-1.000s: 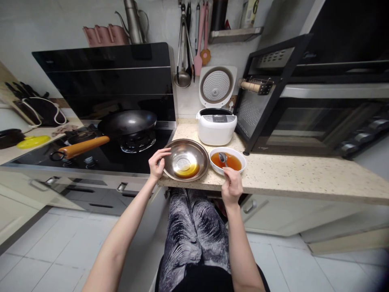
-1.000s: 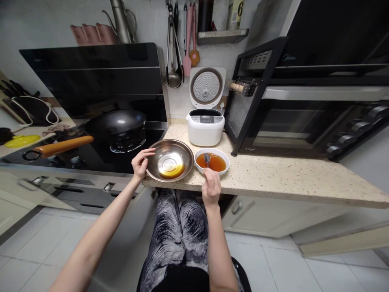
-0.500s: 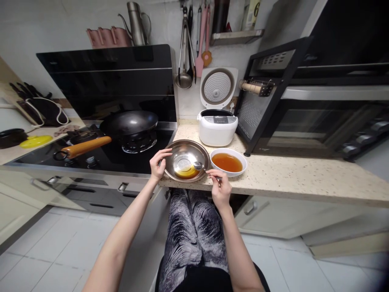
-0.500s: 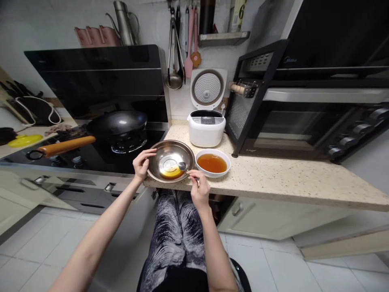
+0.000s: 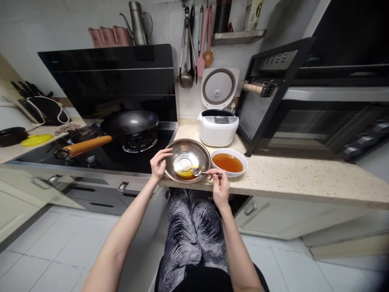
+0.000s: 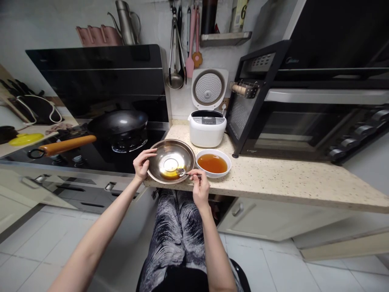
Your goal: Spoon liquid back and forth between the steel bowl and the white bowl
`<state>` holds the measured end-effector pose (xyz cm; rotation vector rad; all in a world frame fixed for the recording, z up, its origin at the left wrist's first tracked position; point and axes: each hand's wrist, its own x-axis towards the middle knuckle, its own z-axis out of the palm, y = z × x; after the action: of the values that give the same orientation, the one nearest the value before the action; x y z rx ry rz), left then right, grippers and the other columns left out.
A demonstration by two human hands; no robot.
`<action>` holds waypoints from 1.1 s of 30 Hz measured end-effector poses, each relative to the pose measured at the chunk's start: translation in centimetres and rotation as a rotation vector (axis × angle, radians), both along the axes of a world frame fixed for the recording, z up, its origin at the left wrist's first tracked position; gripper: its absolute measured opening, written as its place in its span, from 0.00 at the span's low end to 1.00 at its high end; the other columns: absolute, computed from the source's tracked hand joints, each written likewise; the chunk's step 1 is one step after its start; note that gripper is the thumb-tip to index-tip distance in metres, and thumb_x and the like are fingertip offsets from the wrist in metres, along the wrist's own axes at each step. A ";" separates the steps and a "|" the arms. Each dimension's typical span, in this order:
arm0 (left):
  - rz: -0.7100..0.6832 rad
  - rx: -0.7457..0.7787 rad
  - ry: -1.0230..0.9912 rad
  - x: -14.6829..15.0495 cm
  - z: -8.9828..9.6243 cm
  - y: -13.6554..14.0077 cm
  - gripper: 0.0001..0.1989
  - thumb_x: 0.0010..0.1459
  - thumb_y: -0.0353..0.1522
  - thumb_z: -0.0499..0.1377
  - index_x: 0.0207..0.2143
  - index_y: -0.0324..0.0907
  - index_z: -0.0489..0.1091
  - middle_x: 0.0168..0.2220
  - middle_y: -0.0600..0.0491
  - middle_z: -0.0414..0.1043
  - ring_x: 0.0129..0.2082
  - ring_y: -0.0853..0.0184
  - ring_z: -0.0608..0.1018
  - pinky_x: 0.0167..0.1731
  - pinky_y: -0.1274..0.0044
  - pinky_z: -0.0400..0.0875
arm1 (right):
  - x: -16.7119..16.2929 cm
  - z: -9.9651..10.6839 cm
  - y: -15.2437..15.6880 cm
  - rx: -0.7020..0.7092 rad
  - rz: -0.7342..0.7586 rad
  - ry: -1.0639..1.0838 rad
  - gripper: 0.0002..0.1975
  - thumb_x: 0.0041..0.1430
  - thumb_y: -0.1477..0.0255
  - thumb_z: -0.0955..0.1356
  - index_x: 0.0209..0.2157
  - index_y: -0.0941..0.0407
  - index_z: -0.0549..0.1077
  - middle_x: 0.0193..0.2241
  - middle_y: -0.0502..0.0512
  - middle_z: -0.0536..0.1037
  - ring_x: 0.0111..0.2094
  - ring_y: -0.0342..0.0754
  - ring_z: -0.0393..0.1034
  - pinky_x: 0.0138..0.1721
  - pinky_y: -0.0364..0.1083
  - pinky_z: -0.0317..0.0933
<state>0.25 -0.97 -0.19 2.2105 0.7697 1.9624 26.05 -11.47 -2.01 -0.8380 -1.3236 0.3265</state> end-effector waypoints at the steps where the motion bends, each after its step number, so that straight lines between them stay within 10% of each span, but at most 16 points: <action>1: 0.004 -0.002 0.001 0.0 0.0 0.0 0.18 0.68 0.42 0.53 0.42 0.42 0.80 0.50 0.43 0.81 0.49 0.54 0.82 0.49 0.61 0.77 | 0.0 0.0 0.0 -0.004 0.006 0.015 0.09 0.73 0.66 0.62 0.40 0.53 0.72 0.36 0.53 0.80 0.30 0.43 0.72 0.35 0.44 0.69; 33: 0.035 -0.007 0.009 -0.1 -0.3 0.0 0.19 0.68 0.43 0.52 0.42 0.43 0.80 0.50 0.44 0.81 0.50 0.54 0.82 0.49 0.60 0.77 | -1.3 -0.9 0.8 -0.024 0.069 0.390 0.10 0.70 0.63 0.66 0.37 0.53 0.69 0.33 0.52 0.80 0.28 0.43 0.73 0.34 0.45 0.70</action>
<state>0.17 -0.96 -0.50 2.2177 0.8212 1.9637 24.77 -10.65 -2.90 -0.7068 -0.9860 0.5324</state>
